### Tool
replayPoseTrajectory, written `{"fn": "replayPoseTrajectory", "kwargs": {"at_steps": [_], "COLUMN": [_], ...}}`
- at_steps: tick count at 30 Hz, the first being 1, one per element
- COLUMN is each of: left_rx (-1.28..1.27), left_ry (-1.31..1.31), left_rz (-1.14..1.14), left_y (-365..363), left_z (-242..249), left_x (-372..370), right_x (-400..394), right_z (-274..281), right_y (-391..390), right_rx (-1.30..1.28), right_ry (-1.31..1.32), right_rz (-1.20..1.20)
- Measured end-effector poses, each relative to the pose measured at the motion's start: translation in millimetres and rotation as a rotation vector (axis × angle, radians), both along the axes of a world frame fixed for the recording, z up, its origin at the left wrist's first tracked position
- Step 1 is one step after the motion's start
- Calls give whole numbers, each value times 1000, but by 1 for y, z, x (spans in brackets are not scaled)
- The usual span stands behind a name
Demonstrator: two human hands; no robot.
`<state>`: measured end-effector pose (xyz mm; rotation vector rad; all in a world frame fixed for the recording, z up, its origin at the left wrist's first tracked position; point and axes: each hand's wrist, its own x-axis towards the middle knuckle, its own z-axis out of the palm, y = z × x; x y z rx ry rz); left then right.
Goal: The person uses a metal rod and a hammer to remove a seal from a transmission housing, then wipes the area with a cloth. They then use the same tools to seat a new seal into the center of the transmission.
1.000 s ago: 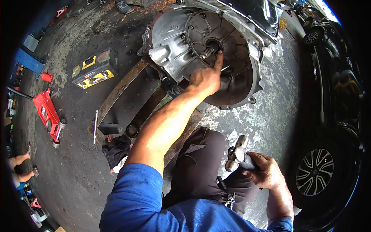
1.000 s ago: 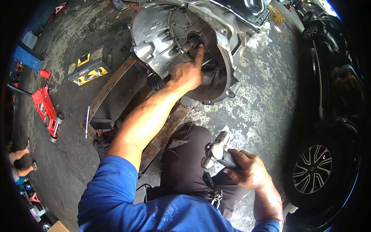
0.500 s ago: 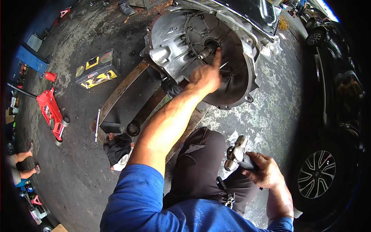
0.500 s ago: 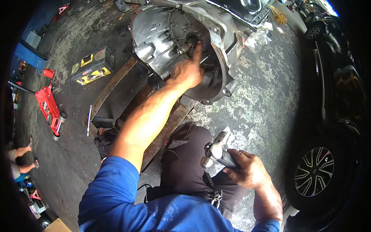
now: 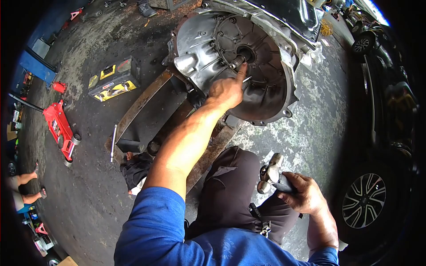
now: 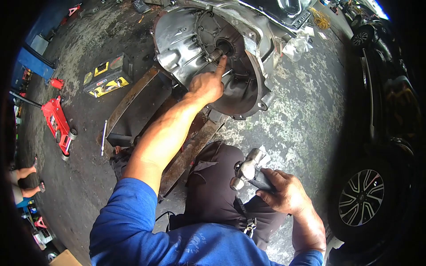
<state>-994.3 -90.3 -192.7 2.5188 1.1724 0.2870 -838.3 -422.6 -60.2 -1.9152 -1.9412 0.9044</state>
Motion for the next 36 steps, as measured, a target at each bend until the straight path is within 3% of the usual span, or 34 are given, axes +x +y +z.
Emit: {"fn": "replayPoseTrajectory", "kwargs": {"at_steps": [5, 14, 17, 23, 36], "left_rx": [54, 209, 92, 180, 27], "left_ry": [-3, 67, 109, 115, 92], "left_rz": [75, 0, -14, -8, 53], "left_y": [20, 48, 37, 47, 22], "left_z": [-16, -11, 39, 5, 14], "left_x": [-5, -19, -32, -27, -16], "right_x": [0, 0, 1, 1, 8], "right_z": [0, -5, -6, -7, -4], "right_y": [1, 2, 2, 4, -11], "right_rx": [18, -4, -1, -11, -24], "right_ry": [-4, -18, -29, -23, 10], "right_rz": [12, -8, 0, -8, -50]}}
